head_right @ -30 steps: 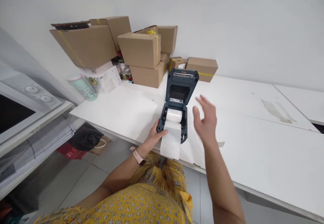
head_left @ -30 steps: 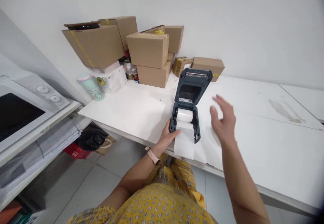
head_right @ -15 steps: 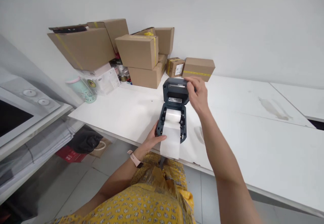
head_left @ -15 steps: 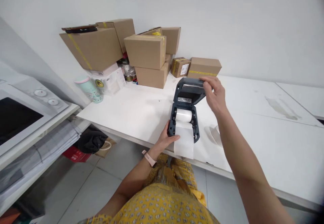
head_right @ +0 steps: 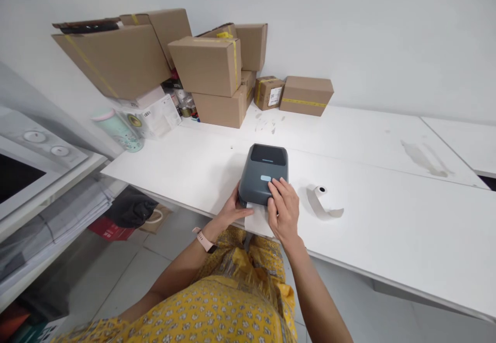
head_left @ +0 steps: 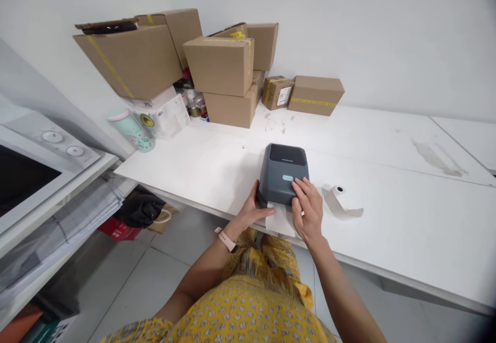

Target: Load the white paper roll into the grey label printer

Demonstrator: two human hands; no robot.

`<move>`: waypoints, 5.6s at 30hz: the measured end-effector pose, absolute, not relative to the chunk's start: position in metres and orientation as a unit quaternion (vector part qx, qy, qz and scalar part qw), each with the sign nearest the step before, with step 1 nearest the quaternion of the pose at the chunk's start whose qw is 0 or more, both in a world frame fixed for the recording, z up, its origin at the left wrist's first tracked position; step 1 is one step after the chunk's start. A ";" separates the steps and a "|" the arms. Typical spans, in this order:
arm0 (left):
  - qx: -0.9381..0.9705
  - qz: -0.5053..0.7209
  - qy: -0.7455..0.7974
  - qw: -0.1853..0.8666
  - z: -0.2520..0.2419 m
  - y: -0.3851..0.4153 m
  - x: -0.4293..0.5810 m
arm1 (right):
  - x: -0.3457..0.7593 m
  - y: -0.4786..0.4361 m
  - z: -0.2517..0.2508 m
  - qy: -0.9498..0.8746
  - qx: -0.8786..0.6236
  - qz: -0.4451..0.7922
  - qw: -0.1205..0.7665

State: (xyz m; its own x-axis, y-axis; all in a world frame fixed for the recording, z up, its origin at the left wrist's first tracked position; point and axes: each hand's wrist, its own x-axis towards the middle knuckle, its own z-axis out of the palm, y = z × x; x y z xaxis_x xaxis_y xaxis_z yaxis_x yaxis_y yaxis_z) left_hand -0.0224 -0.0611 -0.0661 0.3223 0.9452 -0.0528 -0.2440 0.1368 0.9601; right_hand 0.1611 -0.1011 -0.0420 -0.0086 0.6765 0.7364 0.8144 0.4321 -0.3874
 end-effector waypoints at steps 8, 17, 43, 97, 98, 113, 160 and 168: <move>0.564 0.549 0.453 0.420 -0.020 -0.052 -0.023 | 0.148 -0.110 -0.071 -0.671 -0.538 -0.070 0.505; 0.883 0.313 0.350 0.025 0.034 0.017 0.051 | 0.152 -0.098 -0.083 -0.658 -0.497 -0.124 0.551; 0.510 0.514 0.501 0.474 -0.049 -0.118 -0.027 | 0.155 -0.117 -0.046 -0.582 -0.537 0.119 0.599; 0.545 0.495 0.472 0.485 -0.049 -0.098 -0.007 | 0.154 -0.123 -0.077 -0.481 -0.602 0.264 0.580; 0.550 0.496 0.473 0.477 -0.051 -0.097 -0.008 | 0.153 -0.124 -0.079 -0.473 -0.606 0.267 0.581; 0.572 0.566 0.390 0.448 -0.018 -0.070 -0.004 | 0.168 -0.103 -0.035 -0.561 -0.588 0.143 0.565; 0.789 0.013 0.554 0.266 0.004 0.052 -0.003 | 0.178 0.063 0.010 -0.800 -0.576 0.157 -0.062; 0.790 0.021 0.552 0.267 -0.001 0.051 -0.003 | 0.182 0.054 0.048 -0.814 -0.534 0.222 -0.053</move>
State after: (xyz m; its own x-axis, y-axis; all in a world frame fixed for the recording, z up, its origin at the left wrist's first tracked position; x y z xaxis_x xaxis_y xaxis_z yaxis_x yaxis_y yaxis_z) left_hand -0.0031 0.0510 -0.0011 0.3894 0.8831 -0.2620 0.8607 -0.2476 0.4448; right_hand 0.1817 0.0541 0.0483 -0.4248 0.8459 -0.3226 0.8926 0.3320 -0.3049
